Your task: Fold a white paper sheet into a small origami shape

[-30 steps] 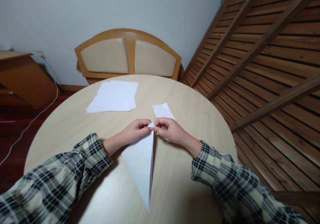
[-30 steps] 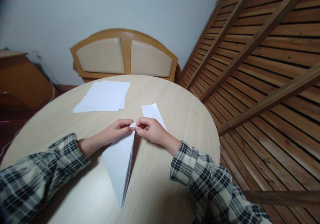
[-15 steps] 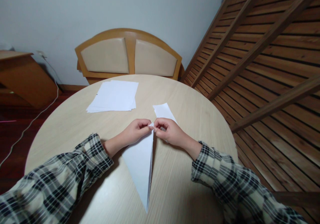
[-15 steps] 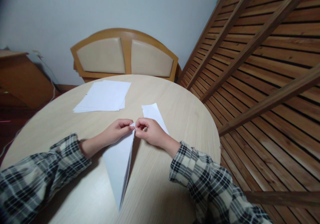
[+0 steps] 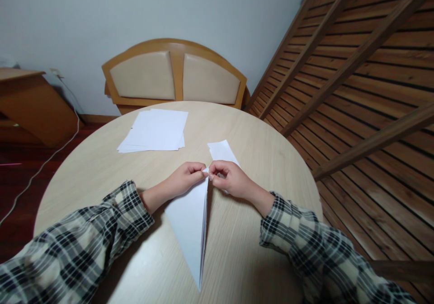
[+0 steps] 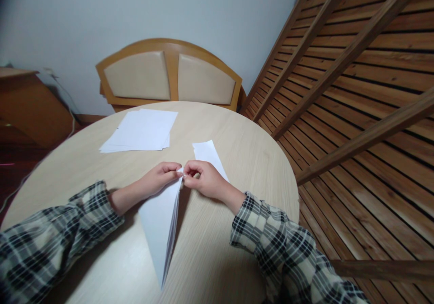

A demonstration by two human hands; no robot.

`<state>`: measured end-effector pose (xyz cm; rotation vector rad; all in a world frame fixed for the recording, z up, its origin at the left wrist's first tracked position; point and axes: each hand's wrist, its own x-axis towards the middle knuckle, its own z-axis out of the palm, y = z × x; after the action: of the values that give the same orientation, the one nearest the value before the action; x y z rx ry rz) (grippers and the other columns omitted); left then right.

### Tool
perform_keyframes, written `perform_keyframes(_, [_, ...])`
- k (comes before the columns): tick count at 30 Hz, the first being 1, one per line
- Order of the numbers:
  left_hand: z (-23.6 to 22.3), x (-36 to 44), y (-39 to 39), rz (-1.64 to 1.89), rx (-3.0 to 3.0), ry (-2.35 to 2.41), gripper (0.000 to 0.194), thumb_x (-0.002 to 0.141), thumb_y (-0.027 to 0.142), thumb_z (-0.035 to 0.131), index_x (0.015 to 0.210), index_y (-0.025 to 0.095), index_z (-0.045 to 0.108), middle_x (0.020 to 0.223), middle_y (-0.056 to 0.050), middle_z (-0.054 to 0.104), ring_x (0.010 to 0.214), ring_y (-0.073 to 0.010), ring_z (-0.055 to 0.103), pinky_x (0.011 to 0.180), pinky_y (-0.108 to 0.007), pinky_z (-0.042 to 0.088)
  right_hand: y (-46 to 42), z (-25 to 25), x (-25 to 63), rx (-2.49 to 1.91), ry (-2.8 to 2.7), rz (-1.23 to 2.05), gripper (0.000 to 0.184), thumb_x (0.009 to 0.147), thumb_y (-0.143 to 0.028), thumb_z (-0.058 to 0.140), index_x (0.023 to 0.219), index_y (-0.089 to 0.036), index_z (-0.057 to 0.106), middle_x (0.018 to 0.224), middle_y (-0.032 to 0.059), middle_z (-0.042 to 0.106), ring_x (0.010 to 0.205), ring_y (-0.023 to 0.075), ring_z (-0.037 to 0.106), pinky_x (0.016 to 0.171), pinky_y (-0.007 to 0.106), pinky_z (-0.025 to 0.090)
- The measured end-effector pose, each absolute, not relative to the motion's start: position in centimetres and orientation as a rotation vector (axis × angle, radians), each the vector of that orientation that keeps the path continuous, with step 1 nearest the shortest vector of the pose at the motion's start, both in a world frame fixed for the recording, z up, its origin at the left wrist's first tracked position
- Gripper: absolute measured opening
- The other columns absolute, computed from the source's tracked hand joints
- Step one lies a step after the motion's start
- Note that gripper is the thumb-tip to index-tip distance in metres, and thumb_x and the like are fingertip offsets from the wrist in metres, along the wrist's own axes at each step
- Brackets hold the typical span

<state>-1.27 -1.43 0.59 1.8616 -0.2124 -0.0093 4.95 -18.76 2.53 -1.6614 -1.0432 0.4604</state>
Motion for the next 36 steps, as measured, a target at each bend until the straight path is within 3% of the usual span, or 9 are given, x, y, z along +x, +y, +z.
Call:
perform_keyframes(10, [0.9, -1.3, -1.5, 0.005, 1.878, -0.190, 0.026, 0.078, 0.037, 0.050, 0.060, 0.019, 0.045, 0.059, 0.005, 0.037, 0.055, -0.0102, 0.032, 0.049, -0.022, 0.028, -18.7, 2.3, 5.3, -1.678, -1.028, 0.431, 0.002, 0.073, -0.018, 0.054, 0.073, -0.018, 0.056, 0.068, -0.0027, 0.054, 0.063, 0.0110, 0.048, 0.063, 0.025, 0.039])
perform_keyframes(18, [1.9, -0.9, -0.2, 0.214, 1.969, -0.130, 0.028, 0.083, 0.039, 0.048, 0.063, 0.020, 0.043, 0.061, 0.004, 0.038, 0.059, -0.0119, 0.037, 0.056, -0.025, 0.033, -18.9, 1.5, 6.8, -1.716, -0.865, 0.364, 0.015, 0.084, -0.029, 0.055, 0.083, -0.017, 0.063, 0.072, 0.0013, 0.063, 0.067, 0.0135, 0.057, 0.064, 0.028, 0.042])
perform_keyframes(27, [0.8, -0.3, 0.5, 0.383, 1.951, -0.032, 0.027, 0.083, 0.037, 0.050, 0.064, 0.020, 0.044, 0.063, 0.003, 0.040, 0.061, -0.0134, 0.039, 0.059, -0.027, 0.034, -19.6, 2.5, 7.3, -1.782, -0.866, 0.381, 0.016, 0.087, -0.025, 0.054, 0.085, -0.015, 0.067, 0.081, 0.0054, 0.069, 0.077, 0.0151, 0.062, 0.074, 0.031, 0.046])
perform_keyframes(29, [0.8, -0.3, 0.5, 0.406, 1.942, -0.016, 0.026, 0.084, 0.037, 0.050, 0.065, 0.020, 0.044, 0.063, 0.003, 0.040, 0.061, -0.0132, 0.039, 0.059, -0.026, 0.033, -19.9, 2.9, 7.1, -1.798, -1.010, 0.487, 0.019, 0.088, -0.026, 0.054, 0.082, -0.015, 0.067, 0.080, 0.0056, 0.069, 0.076, 0.0150, 0.062, 0.074, 0.031, 0.046])
perform_keyframes(33, [1.1, -0.4, 0.3, 0.442, 1.901, 0.022, 0.024, 0.083, 0.036, 0.049, 0.065, 0.020, 0.044, 0.063, 0.003, 0.040, 0.059, -0.0128, 0.037, 0.056, -0.026, 0.033, -20.2, 3.1, 6.7, -1.895, -1.389, 0.450, 0.037, 0.090, -0.031, 0.055, 0.055, -0.018, 0.060, 0.060, 0.0010, 0.060, 0.066, 0.0128, 0.055, 0.078, 0.031, 0.042])
perform_keyframes(36, [1.2, -0.4, 0.2, 0.446, 1.860, 0.056, 0.024, 0.083, 0.035, 0.050, 0.066, 0.020, 0.043, 0.063, 0.003, 0.040, 0.058, -0.0124, 0.036, 0.055, -0.026, 0.032, -20.1, 3.0, 6.7, -1.866, -1.510, 0.385, 0.029, 0.082, -0.028, 0.067, 0.056, -0.018, 0.060, 0.064, -0.0004, 0.059, 0.070, 0.0132, 0.053, 0.079, 0.031, 0.040])
